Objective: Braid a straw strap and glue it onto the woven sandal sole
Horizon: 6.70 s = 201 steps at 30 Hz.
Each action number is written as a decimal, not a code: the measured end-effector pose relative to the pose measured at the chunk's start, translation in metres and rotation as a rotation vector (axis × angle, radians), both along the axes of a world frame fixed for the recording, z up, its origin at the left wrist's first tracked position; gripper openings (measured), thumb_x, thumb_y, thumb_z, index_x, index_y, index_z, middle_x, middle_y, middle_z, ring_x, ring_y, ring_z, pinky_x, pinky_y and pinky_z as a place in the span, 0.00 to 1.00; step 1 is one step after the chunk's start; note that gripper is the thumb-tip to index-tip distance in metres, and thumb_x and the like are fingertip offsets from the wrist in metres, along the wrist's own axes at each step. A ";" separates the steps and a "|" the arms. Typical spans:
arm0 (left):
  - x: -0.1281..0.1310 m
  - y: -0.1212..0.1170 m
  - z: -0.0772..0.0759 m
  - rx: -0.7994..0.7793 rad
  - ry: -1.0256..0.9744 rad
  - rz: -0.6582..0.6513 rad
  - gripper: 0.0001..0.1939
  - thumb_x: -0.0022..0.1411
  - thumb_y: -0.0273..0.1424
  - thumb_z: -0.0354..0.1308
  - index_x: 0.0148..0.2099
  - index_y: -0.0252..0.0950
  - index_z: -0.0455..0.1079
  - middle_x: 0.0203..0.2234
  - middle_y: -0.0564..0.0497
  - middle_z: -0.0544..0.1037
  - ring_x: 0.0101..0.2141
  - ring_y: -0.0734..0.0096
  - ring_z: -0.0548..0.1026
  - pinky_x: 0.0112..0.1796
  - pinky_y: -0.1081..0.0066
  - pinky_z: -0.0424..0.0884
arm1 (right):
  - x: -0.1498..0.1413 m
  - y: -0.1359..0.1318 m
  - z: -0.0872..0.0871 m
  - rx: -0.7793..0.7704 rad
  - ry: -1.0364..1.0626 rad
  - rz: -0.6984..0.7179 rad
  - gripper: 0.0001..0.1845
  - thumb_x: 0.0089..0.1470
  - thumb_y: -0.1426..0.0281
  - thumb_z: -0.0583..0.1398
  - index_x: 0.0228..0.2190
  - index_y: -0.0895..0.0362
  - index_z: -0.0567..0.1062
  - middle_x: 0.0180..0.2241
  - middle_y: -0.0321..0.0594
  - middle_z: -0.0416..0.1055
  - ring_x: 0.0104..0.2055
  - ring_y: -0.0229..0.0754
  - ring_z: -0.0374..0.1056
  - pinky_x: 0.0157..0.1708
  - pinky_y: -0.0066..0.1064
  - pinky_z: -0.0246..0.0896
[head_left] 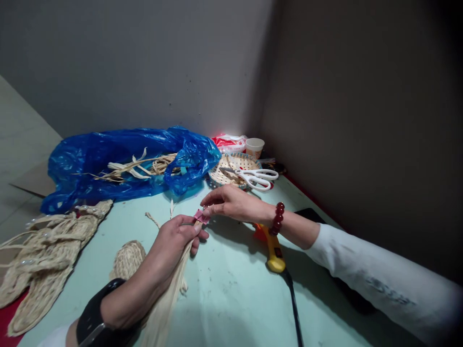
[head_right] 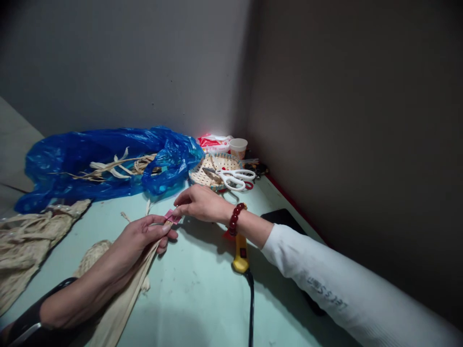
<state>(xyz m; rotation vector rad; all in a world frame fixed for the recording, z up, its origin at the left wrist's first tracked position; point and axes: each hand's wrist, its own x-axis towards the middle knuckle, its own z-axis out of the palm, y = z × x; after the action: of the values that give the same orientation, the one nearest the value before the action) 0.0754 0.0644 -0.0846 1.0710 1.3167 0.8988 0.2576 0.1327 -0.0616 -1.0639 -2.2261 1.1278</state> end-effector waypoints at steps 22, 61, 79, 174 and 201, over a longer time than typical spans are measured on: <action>0.005 -0.052 0.002 -0.085 -0.161 -0.138 0.10 0.66 0.35 0.59 0.44 0.33 0.72 0.36 0.51 0.79 0.30 0.70 0.78 0.32 0.65 0.76 | -0.014 -0.125 -0.012 -0.259 0.157 -0.287 0.19 0.54 0.54 0.62 0.31 0.58 0.71 0.23 0.38 0.73 0.24 0.40 0.69 0.24 0.28 0.59; 0.009 -0.068 -0.022 0.146 -0.052 -0.081 0.17 0.46 0.42 0.65 0.33 0.39 0.65 0.21 0.59 0.67 0.27 0.66 0.68 0.30 0.71 0.61 | -0.014 -0.130 -0.027 -0.417 0.351 -0.392 0.08 0.42 0.71 0.63 0.23 0.56 0.67 0.21 0.30 0.59 0.25 0.36 0.53 0.26 0.29 0.45; -0.009 -0.069 -0.029 0.054 -0.149 -0.019 0.22 0.44 0.40 0.68 0.41 0.38 0.67 0.19 0.59 0.73 0.26 0.65 0.71 0.30 0.69 0.64 | -0.017 -0.135 -0.025 -0.630 0.475 -0.353 0.26 0.33 0.61 0.74 0.34 0.60 0.75 0.30 0.39 0.71 0.33 0.41 0.66 0.38 0.33 0.60; -0.004 -0.021 -0.019 -0.133 -0.153 -0.273 0.10 0.68 0.35 0.57 0.39 0.33 0.71 0.25 0.58 0.73 0.17 0.81 0.67 0.17 0.77 0.66 | -0.010 -0.130 -0.031 -0.742 0.555 -0.212 0.11 0.43 0.68 0.54 0.31 0.60 0.67 0.21 0.43 0.75 0.15 0.35 0.64 0.14 0.24 0.58; 0.006 -0.029 -0.020 -0.103 -0.047 -0.076 0.15 0.68 0.34 0.57 0.29 0.34 0.66 0.15 0.66 0.59 0.11 0.86 0.50 0.10 0.80 0.47 | -0.019 -0.114 -0.024 -0.122 0.031 -0.379 0.13 0.58 0.66 0.57 0.24 0.55 0.64 0.26 0.37 0.65 0.34 0.45 0.61 0.34 0.34 0.48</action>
<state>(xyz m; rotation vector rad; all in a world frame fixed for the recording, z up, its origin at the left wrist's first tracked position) 0.0810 0.0356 -0.1048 1.0073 1.2612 0.7863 0.2385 0.0183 -0.0855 -1.4334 -1.8444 1.1096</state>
